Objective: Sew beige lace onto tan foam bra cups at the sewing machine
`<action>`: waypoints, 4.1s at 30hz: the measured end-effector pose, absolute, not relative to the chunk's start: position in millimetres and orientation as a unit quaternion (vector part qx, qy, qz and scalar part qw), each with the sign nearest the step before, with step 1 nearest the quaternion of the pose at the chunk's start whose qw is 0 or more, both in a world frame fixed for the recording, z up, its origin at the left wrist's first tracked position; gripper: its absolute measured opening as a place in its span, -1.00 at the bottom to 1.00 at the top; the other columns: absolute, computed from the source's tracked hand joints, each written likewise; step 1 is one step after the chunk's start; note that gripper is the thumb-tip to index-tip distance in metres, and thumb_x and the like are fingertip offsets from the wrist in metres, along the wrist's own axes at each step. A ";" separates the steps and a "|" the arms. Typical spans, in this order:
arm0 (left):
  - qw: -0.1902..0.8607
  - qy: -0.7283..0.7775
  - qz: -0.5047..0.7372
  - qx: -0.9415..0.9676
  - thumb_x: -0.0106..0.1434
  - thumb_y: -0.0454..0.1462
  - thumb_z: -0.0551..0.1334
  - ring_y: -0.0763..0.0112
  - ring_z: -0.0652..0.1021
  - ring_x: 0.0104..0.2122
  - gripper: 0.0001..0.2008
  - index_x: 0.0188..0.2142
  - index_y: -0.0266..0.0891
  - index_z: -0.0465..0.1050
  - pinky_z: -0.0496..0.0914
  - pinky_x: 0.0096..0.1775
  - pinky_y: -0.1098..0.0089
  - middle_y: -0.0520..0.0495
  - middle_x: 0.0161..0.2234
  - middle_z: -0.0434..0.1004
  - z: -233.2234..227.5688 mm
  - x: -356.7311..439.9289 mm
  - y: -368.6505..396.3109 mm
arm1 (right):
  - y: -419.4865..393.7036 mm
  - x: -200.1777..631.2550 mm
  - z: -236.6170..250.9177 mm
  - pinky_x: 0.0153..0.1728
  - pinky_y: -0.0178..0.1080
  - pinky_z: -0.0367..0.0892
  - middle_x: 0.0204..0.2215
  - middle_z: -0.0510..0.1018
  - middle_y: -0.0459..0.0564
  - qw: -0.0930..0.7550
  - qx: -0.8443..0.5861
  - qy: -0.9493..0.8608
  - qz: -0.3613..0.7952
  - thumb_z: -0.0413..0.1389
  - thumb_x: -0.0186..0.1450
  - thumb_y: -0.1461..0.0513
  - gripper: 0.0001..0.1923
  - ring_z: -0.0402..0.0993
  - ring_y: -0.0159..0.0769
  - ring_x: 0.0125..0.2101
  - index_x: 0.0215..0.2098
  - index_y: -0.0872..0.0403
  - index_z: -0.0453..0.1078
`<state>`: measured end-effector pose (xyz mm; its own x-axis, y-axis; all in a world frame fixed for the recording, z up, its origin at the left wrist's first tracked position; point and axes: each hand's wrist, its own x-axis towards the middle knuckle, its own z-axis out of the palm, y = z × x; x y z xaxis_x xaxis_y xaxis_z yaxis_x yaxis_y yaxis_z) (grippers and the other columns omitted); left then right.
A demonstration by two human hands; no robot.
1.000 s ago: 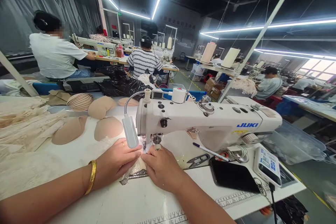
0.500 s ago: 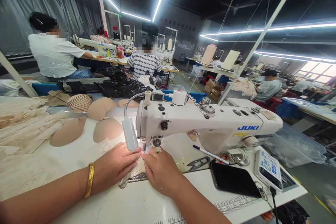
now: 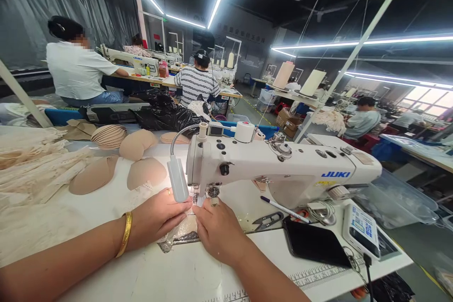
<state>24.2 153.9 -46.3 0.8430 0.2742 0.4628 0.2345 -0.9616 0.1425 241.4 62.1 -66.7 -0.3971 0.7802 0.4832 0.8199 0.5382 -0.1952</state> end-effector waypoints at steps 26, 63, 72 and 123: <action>0.021 0.237 0.196 0.951 0.31 -0.47 0.15 0.09 0.56 -0.29 -0.81 -0.24 -0.22 0.49 0.37 -0.23 0.22 -0.17 -0.30 0.58 -39.5 28.7 158.3 | 62.4 243.3 -67.3 -0.32 -0.17 0.28 -0.33 0.51 0.04 0.324 -0.468 -0.821 0.038 -0.04 0.44 0.32 -0.74 0.39 -0.15 -0.33 -0.07 0.02 0.48; 0.786 0.331 0.498 0.158 0.20 -0.24 0.52 0.00 0.65 0.02 -0.65 -0.04 -0.34 0.68 0.59 0.03 0.24 -0.25 0.00 0.70 -12.4 -19.9 -12.3 | -59.2 133.3 -82.2 -0.18 -0.19 0.41 -0.38 0.53 -0.12 0.646 -0.482 -0.372 0.460 0.38 0.20 -0.14 -0.25 0.51 -0.19 -0.31 0.23 -0.03 0.34; 0.789 0.318 0.492 0.184 0.20 -0.16 0.53 0.00 0.66 -0.01 -0.65 -0.08 -0.31 0.69 0.58 0.02 0.23 -0.24 -0.05 0.73 -11.5 -15.5 -13.6 | -55.8 133.3 -82.0 -0.13 -0.11 0.41 -0.39 0.56 -0.12 0.666 -0.455 -0.339 0.484 0.45 0.12 -0.13 -0.18 0.56 -0.14 -0.28 0.21 -0.05 0.30; 0.291 0.055 0.158 0.942 -0.02 -0.47 0.29 0.22 0.51 -0.34 -0.80 -0.56 -0.10 0.52 0.27 -0.16 0.24 -0.05 -0.37 0.58 -17.5 13.2 123.0 | 73.6 241.6 -43.7 -0.20 -0.16 0.33 -0.12 0.70 -0.01 0.248 -0.379 -0.891 0.017 -0.02 0.41 0.44 -0.62 0.46 -0.14 -0.07 -0.15 -0.07 0.55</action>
<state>13.2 123.0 -17.5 0.9441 0.1957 0.2655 0.0117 -0.8243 0.5660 241.6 73.6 -43.7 -0.5890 0.6842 0.4301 0.6677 0.7118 -0.2179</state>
